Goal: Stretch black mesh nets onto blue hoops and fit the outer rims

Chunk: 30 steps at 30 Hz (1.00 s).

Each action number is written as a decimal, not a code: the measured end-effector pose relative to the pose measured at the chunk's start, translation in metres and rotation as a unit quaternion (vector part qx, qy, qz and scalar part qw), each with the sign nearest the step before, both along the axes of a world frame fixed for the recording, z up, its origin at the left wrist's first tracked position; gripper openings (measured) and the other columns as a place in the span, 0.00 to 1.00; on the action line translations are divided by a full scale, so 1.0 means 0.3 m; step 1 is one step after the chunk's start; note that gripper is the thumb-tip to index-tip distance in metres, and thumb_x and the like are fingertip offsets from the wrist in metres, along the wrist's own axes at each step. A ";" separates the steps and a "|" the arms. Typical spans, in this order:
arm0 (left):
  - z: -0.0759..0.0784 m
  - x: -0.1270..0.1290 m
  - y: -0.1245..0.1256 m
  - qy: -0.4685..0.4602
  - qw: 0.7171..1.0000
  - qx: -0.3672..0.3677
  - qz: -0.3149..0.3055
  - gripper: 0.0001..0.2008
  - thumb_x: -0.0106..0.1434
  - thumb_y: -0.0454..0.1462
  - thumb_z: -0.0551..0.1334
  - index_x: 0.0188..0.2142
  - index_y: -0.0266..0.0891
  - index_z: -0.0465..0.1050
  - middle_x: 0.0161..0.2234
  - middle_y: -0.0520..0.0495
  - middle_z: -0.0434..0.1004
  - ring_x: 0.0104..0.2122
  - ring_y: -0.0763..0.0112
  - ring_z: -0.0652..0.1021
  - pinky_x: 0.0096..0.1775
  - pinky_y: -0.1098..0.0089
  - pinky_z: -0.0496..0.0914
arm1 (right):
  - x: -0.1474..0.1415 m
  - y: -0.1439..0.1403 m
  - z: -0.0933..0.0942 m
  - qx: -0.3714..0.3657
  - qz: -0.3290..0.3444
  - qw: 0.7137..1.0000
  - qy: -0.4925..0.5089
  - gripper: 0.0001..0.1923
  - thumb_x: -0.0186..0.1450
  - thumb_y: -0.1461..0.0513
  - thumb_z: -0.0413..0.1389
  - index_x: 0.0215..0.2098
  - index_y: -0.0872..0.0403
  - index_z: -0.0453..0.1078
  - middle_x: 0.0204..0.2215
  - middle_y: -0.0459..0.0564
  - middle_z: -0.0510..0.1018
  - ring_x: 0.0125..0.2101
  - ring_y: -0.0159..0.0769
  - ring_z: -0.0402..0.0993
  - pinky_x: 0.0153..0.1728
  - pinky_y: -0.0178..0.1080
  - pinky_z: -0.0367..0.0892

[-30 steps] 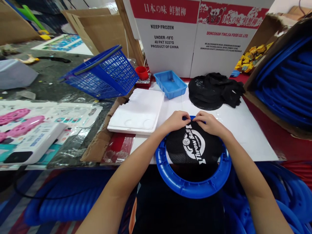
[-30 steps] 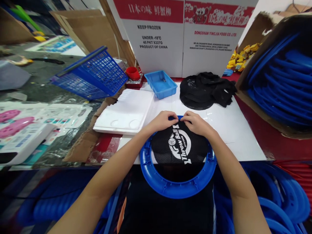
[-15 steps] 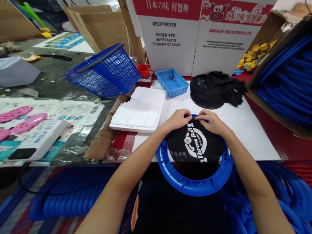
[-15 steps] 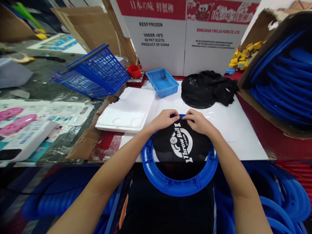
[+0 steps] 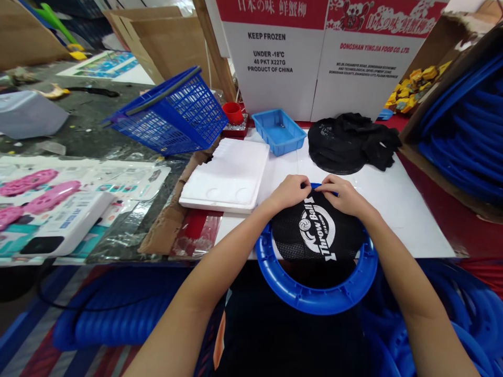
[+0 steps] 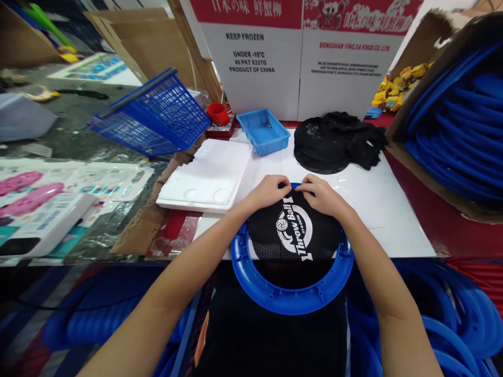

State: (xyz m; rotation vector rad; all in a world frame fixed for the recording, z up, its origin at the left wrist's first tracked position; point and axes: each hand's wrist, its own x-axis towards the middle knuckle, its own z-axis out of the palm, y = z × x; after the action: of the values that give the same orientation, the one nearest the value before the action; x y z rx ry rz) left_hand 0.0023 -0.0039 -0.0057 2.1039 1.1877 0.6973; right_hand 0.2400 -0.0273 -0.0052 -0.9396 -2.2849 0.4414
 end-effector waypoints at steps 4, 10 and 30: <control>0.004 0.001 -0.001 0.020 1.000 0.007 -0.005 0.10 0.69 0.34 0.60 0.38 0.38 0.82 0.38 0.43 0.87 0.38 0.61 0.82 0.45 0.63 0.74 | -0.003 -0.003 0.006 -0.003 -0.003 1.000 0.000 0.20 0.73 0.67 0.55 0.52 0.43 0.85 0.41 0.52 0.78 0.40 0.43 0.76 0.45 0.49 0.76; 0.009 0.008 -0.008 0.040 0.999 0.014 0.000 0.11 0.72 0.35 0.59 0.40 0.38 0.81 0.41 0.41 0.86 0.40 0.59 0.82 0.46 0.62 0.75 | -0.004 -0.003 0.004 0.000 -0.008 1.000 -0.005 0.21 0.72 0.68 0.54 0.51 0.44 0.86 0.41 0.52 0.77 0.41 0.44 0.76 0.45 0.49 0.76; 0.112 -0.012 -0.154 0.125 0.931 0.026 -0.343 0.17 0.57 0.46 0.79 0.44 0.45 0.82 0.46 0.46 0.78 0.49 0.57 0.76 0.53 0.65 0.67 | 0.148 0.157 -0.039 -0.052 -0.094 0.992 0.062 0.12 0.71 0.61 0.58 0.45 0.49 0.86 0.43 0.52 0.82 0.42 0.42 0.80 0.48 0.47 0.75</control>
State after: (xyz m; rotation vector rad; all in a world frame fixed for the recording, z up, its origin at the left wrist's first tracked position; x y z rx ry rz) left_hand -0.0012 -0.0502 0.0280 2.4824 0.4705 0.1382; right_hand 0.2843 0.0197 -0.0170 -1.1342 -2.0559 0.5257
